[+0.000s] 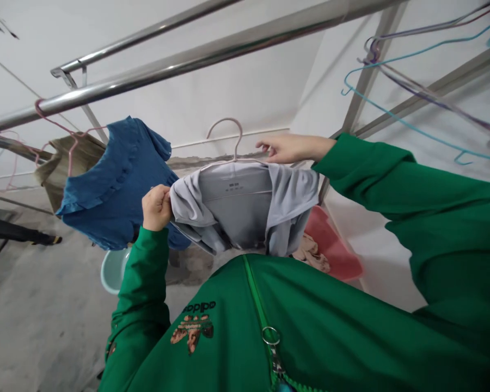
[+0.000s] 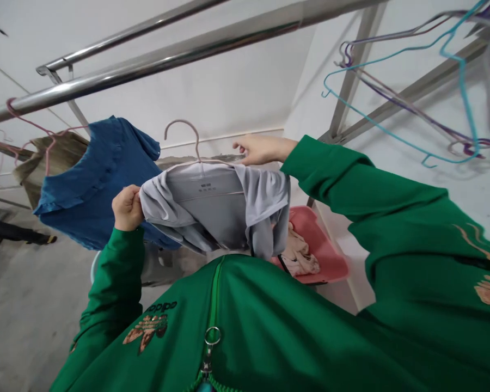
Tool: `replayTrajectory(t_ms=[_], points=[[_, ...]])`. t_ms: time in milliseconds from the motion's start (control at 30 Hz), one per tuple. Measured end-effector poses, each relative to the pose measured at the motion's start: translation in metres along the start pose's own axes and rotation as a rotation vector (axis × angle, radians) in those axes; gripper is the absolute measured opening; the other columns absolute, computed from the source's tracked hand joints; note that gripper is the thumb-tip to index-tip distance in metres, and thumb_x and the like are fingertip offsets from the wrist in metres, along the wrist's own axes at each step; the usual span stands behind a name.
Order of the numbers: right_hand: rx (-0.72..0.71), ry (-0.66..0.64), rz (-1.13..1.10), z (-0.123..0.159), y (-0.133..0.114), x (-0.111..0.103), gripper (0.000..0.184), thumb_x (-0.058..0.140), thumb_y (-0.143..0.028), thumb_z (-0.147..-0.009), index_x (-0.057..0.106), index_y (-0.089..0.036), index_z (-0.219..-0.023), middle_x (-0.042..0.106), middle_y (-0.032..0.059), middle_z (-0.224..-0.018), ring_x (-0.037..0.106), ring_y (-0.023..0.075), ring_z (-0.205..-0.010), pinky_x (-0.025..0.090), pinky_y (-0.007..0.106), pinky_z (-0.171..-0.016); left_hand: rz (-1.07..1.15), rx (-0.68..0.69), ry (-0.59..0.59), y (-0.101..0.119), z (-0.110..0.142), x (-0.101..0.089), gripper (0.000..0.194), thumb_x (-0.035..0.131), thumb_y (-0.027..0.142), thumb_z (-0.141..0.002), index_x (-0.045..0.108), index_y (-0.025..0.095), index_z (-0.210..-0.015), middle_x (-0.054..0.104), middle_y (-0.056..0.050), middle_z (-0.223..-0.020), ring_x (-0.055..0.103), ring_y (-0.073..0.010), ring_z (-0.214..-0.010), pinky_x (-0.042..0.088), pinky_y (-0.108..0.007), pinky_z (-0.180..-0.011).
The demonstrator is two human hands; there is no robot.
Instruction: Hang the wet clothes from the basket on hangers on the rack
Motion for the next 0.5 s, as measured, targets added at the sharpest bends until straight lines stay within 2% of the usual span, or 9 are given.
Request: replayTrajectory(t_ms=[67,133,200,267,367,500], points=[[-0.033,0.037,-0.033,0.007,-0.016,-0.011,0.028,0.075,-0.030,-0.074,0.069,-0.018,-0.099,0.067,0.0082,-0.102,0.060,0.0219,-0.098,0.048,0.034,-0.090,0.015,0.012,-0.015,0.001,0.000,0.005,0.033,0.040,0.036,-0.091,0.054,0.020,-0.067,0.056,-0.003,-0.061,0.049,-0.0139,-0.056,0.036,-0.027,-0.055],[-0.122,0.046,-0.181,0.018,-0.047,-0.020,0.030,0.064,-0.040,-0.085,0.069,-0.019,-0.105,0.067,0.0071,-0.106,0.060,0.0191,-0.099,0.048,0.032,-0.089,0.041,0.019,-0.033,0.002,-0.001,0.011,0.033,0.040,0.037,-0.092,0.055,0.020,-0.067,0.056,-0.003,-0.062,0.050,-0.0142,-0.057,0.037,-0.027,-0.056],[-0.191,-0.045,-0.303,0.029,-0.077,-0.016,0.034,0.059,-0.047,-0.089,0.069,-0.019,-0.106,0.068,0.0057,-0.101,0.061,0.0164,-0.095,0.049,0.029,-0.084,0.069,0.019,-0.043,0.003,-0.002,0.016,0.034,0.039,0.038,-0.092,0.055,0.020,-0.068,0.056,-0.003,-0.063,0.051,-0.0144,-0.058,0.038,-0.027,-0.058],[-0.180,-0.166,-0.362,0.036,-0.094,-0.001,0.035,0.063,-0.048,-0.087,0.070,-0.017,-0.100,0.068,0.0047,-0.089,0.062,0.0137,-0.083,0.049,0.025,-0.075,0.098,0.005,-0.069,0.004,-0.005,0.020,0.035,0.039,0.039,-0.093,0.056,0.019,-0.069,0.056,-0.003,-0.063,0.051,-0.0147,-0.059,0.039,-0.027,-0.059],[-0.076,-0.211,-0.386,0.038,-0.094,0.020,0.033,0.064,-0.047,-0.086,0.070,-0.015,-0.090,0.064,0.0028,-0.071,0.055,0.0090,-0.062,0.043,0.022,-0.059,0.192,-0.093,-0.198,0.004,-0.008,0.027,0.041,0.041,0.048,-0.092,0.055,0.019,-0.067,0.052,-0.002,-0.062,0.049,-0.0142,-0.059,0.040,-0.028,-0.060],[-0.040,-0.055,-0.360,0.037,-0.085,0.030,0.030,0.062,-0.041,-0.089,0.068,-0.014,-0.079,0.057,0.0005,-0.062,0.044,0.0065,-0.054,0.035,0.022,-0.052,0.470,-0.324,-0.492,0.006,-0.004,0.045,0.058,0.035,0.065,-0.090,0.054,0.017,-0.063,0.050,-0.001,-0.061,0.048,-0.0136,-0.061,0.041,-0.027,-0.061]])
Point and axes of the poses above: each hand's wrist, its own z-axis away from the middle knuckle, its own x-axis out of the palm, y = z × x, the point moved 7 cm from there along -z, towards the middle knuckle
